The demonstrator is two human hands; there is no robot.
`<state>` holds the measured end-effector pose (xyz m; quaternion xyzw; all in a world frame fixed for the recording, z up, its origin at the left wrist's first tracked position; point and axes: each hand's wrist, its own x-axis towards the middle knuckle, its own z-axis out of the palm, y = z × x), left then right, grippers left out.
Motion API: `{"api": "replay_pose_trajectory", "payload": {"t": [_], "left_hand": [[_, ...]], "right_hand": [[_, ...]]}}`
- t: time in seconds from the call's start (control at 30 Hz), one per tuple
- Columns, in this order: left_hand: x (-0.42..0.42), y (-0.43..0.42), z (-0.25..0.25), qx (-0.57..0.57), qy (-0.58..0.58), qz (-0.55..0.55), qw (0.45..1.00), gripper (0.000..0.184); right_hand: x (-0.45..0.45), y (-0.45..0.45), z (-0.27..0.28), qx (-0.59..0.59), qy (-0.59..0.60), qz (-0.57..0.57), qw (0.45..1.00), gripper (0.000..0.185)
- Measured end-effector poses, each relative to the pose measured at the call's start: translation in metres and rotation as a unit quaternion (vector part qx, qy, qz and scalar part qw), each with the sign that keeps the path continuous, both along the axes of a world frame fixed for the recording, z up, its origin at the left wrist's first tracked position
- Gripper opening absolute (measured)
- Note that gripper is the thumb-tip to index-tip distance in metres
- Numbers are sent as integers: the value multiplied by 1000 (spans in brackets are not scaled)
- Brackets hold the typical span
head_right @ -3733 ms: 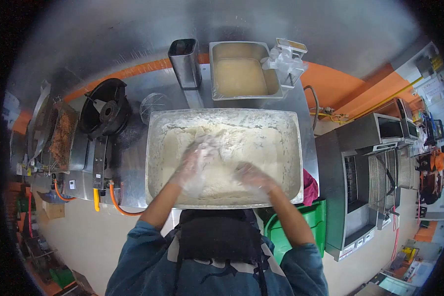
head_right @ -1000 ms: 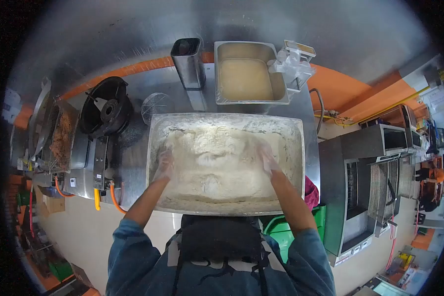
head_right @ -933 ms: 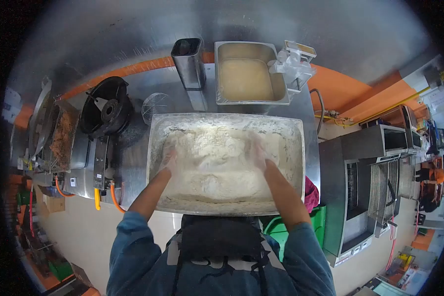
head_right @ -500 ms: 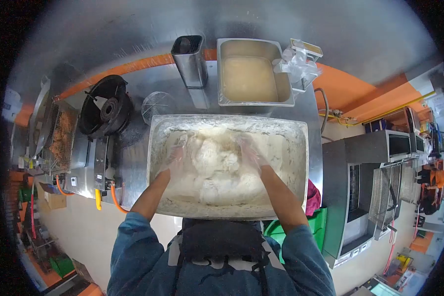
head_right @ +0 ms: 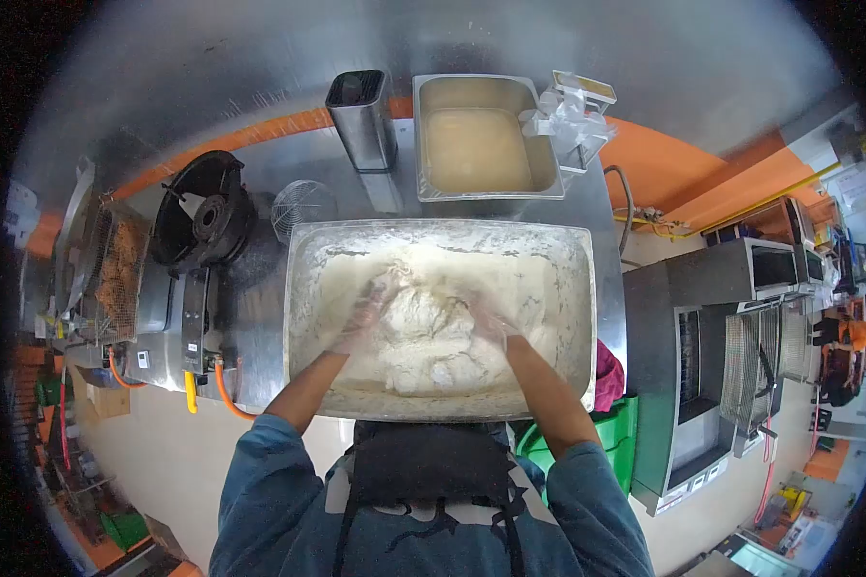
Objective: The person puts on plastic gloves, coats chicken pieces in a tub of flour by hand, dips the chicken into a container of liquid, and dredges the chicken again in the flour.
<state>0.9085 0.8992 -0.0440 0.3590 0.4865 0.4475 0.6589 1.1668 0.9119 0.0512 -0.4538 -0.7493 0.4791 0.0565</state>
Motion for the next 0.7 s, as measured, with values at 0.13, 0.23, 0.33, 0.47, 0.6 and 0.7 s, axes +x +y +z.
{"api": "replay_pose_trajectory", "payload": {"t": [0.13, 0.23, 0.33, 0.47, 0.6, 0.7], "left_hand": [[23, -4, 55, -85, -31, -15, 996, 44], [22, -15, 109, -167, -122, -27, 978, 44], [-6, -16, 16, -11, 196, -111, 974, 46], [-15, -15, -53, -76, 166, -79, 980, 37], [21, -14, 58, -220, -1, -73, 973, 39], [15, -6, 71, -245, -96, -51, 963, 42]], "right_hand": [[-8, -15, -4, 62, -45, 97, 992, 47], [20, -13, -4, 56, 0, 126, 990, 46], [37, -14, 50, -221, -19, -129, 966, 45], [43, -24, -12, -163, 16, -85, 983, 48], [-20, -29, -14, -306, 237, -118, 915, 53], [-21, -28, 26, -97, 135, -34, 985, 50]]}}
